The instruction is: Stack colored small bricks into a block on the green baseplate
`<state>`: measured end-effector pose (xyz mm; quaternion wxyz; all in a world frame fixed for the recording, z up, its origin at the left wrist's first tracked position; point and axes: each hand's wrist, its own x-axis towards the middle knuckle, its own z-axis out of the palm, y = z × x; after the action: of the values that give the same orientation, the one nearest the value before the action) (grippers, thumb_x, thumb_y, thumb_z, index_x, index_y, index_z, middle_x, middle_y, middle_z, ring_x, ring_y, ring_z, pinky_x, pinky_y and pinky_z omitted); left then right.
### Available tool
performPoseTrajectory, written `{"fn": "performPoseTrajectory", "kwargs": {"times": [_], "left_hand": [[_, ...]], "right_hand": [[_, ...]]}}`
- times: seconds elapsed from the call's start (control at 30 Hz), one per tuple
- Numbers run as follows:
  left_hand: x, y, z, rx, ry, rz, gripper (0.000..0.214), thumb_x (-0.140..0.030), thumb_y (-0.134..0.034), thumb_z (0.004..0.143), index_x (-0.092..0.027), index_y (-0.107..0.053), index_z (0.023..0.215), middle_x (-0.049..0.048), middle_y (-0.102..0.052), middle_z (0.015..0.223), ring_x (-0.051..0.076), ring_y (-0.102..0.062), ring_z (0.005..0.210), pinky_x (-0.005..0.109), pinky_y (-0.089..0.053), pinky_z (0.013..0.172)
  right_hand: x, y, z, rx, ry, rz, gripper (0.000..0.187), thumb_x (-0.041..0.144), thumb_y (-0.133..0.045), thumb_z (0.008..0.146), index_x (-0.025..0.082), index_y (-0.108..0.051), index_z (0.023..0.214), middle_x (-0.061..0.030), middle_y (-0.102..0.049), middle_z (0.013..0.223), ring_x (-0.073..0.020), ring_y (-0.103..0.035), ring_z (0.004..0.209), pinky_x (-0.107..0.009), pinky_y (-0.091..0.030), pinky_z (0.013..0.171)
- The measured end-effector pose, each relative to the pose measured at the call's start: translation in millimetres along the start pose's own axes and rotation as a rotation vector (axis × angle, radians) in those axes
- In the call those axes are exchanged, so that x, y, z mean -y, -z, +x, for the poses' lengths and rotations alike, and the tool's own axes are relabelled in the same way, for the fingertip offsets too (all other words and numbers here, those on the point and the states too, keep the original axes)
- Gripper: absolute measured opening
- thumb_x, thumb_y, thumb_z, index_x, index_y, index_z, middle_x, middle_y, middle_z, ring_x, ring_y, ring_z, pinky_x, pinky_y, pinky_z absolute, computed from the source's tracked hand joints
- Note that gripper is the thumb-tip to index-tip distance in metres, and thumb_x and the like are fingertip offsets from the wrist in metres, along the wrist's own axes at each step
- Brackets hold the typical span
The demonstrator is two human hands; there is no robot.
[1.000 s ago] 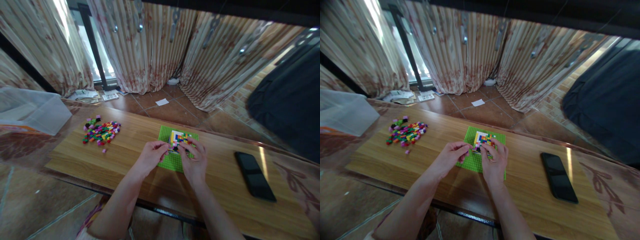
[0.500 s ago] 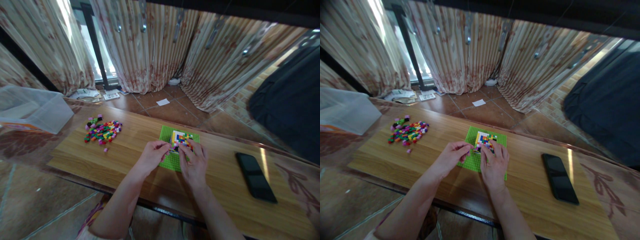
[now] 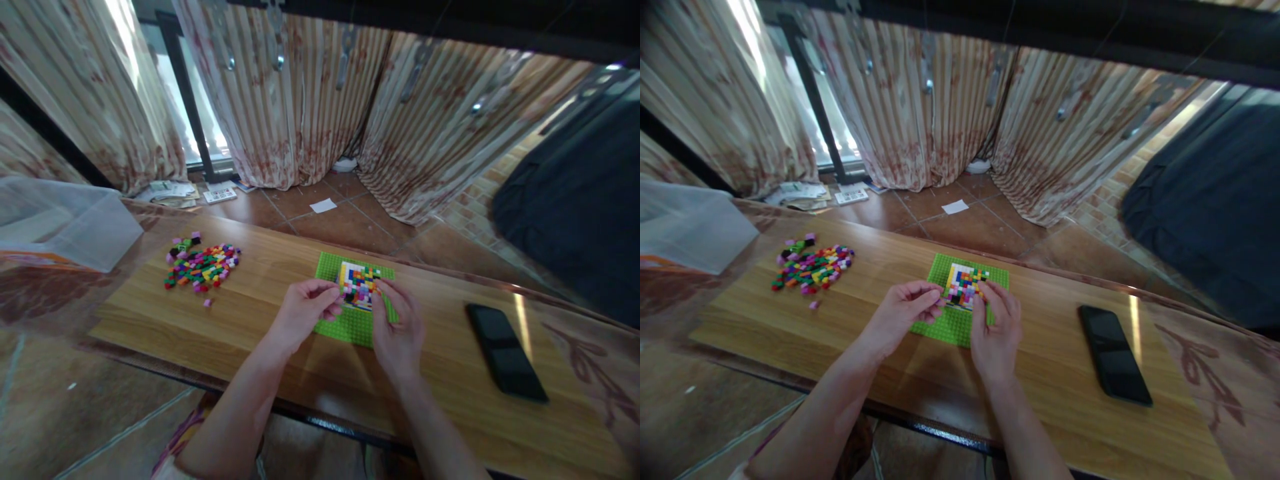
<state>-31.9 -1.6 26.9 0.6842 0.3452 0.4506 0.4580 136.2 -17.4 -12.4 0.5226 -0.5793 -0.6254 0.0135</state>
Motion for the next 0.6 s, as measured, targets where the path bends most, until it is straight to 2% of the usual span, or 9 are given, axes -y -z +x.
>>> {"fn": "performPoseTrajectory", "kwargs": {"times": [0.07, 0.13, 0.37, 0.6], "left_hand": [[-1, -0.2, 0, 0.000, 0.023, -0.011, 0.022, -0.029, -0.075, 0.074, -0.012, -0.068, 0.085, 0.0049, -0.072, 0.075, 0.010, -0.063, 0.059, 0.021, -0.048, 0.056], [-1, -0.1, 0, 0.009, 0.042, -0.017, 0.021, -0.028, -0.074, 0.075, -0.012, -0.068, 0.086, 0.0063, -0.074, 0.079, 0.011, -0.066, 0.061, 0.021, -0.049, 0.057], [1, 0.6, -1, 0.071, 0.029, 0.005, 0.022, -0.033, -0.072, 0.077, -0.014, -0.071, 0.089, 0.0047, -0.073, 0.078, 0.010, -0.065, 0.060, 0.019, -0.047, 0.053], [3, -2.1, -1, 0.108, 0.023, 0.073, 0.025, -0.031, -0.070, 0.078, -0.014, -0.074, 0.096, 0.0016, -0.068, 0.071, 0.008, -0.058, 0.055, 0.019, -0.048, 0.053]], "right_hand": [[2, 3, 0, -0.023, -0.042, 0.069, 0.017, 0.028, -0.057, 0.093, 0.023, -0.072, 0.100, -0.0079, -0.069, 0.109, -0.0206, -0.064, 0.102, -0.043, -0.052, 0.092], [6, 5, -1, 0.010, -0.038, 0.117, 0.015, 0.028, -0.058, 0.092, 0.024, -0.072, 0.097, -0.0066, -0.070, 0.107, -0.0197, -0.065, 0.100, -0.042, -0.053, 0.091], [24, 3, -10, 0.145, 0.130, 0.149, 0.017, 0.023, -0.065, 0.088, 0.026, -0.070, 0.104, -0.0064, -0.068, 0.114, -0.0209, -0.063, 0.107, -0.044, -0.052, 0.096], [29, 0, -10, 0.210, 0.144, 0.138, 0.018, 0.022, -0.064, 0.089, 0.026, -0.070, 0.106, -0.0066, -0.067, 0.116, -0.0220, -0.062, 0.110, -0.046, -0.051, 0.096]]}}
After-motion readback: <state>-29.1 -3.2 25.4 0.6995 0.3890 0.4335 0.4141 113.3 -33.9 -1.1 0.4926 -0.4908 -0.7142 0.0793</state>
